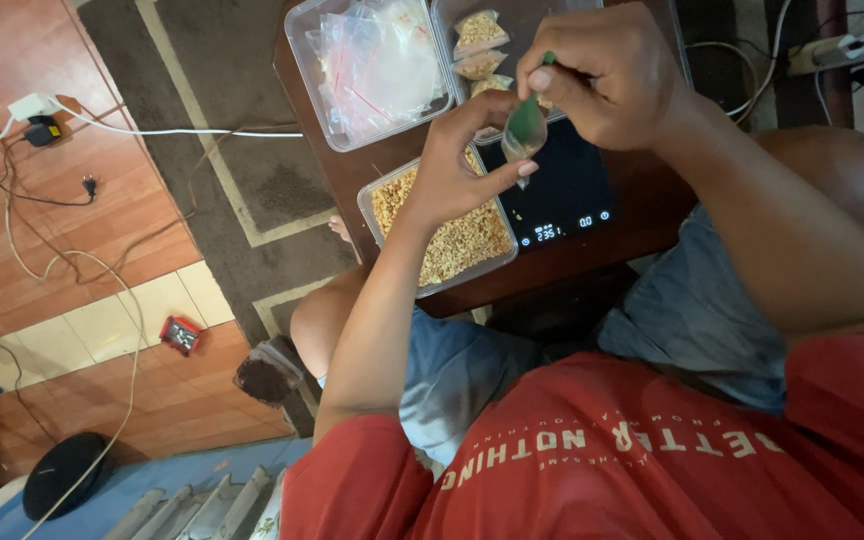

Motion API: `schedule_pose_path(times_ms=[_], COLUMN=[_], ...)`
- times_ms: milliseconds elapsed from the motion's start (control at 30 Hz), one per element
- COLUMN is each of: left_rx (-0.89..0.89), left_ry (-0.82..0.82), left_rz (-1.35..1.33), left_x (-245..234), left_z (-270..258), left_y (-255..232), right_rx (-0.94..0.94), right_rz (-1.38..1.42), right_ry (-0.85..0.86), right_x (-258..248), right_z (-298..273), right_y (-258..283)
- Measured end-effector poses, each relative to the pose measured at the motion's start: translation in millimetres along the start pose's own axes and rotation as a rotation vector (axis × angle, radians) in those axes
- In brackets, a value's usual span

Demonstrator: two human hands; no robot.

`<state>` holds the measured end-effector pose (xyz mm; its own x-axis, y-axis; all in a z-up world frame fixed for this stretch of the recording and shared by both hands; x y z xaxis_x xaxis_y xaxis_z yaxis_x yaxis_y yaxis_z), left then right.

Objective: The person weighs and adjusts the amount of grain in small plastic bags using a digital scale and a spoon.

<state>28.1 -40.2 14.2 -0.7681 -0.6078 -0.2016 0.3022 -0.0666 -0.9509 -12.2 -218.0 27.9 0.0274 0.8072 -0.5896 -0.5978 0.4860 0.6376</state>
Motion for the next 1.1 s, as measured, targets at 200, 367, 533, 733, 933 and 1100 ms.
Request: schedule_pose_path(times_ms=[200, 367, 533, 733, 933, 1100], left_rx=[0.023, -0.014, -0.085, -0.088, -0.091, -0.08], left_ry=[-0.061, -0.101, -0.157, -0.229, -0.299, -0.353], left_rz=[0.05, -0.017, 0.006, -0.056, -0.126, -0.1], left_x=[1.1, 0.2, -3.6, -9.5, -14.5, -20.6], left_z=[-0.7, -0.2, -2.4, -3.4, -6.4, -7.6], left_y=[14.1, 30.5, 34.6, 31.6, 25.3, 16.9], right_rx=[-0.094, -0.075, -0.08, 0.172, 0.524, 0.693], right_rz=[0.007, 0.126, 0.144, -0.181, -0.09, 0.107], right_ry=[-0.276, -0.282, 0.112, 0.329, 0.578, 0.412], right_x=[-15.0, 9.5, 68.2, 105.6, 124.9, 125.3], right_z=[-1.7, 7.0, 7.5, -17.5, -20.8, -26.1], right_y=[20.3, 60.6, 82.5, 51.4, 37.7, 13.6])
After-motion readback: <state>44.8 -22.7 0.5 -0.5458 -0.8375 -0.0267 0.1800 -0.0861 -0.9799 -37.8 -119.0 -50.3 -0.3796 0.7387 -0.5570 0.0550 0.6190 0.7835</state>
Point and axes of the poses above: each hand's wrist, its own z-axis towards the middle knuckle, its own x-axis out of the palm, y = z × x, the point moved 5 cm from there along z, towards the middle knuckle, and after that the axes turned 2 degrees about -y, right-handed, at the moved point
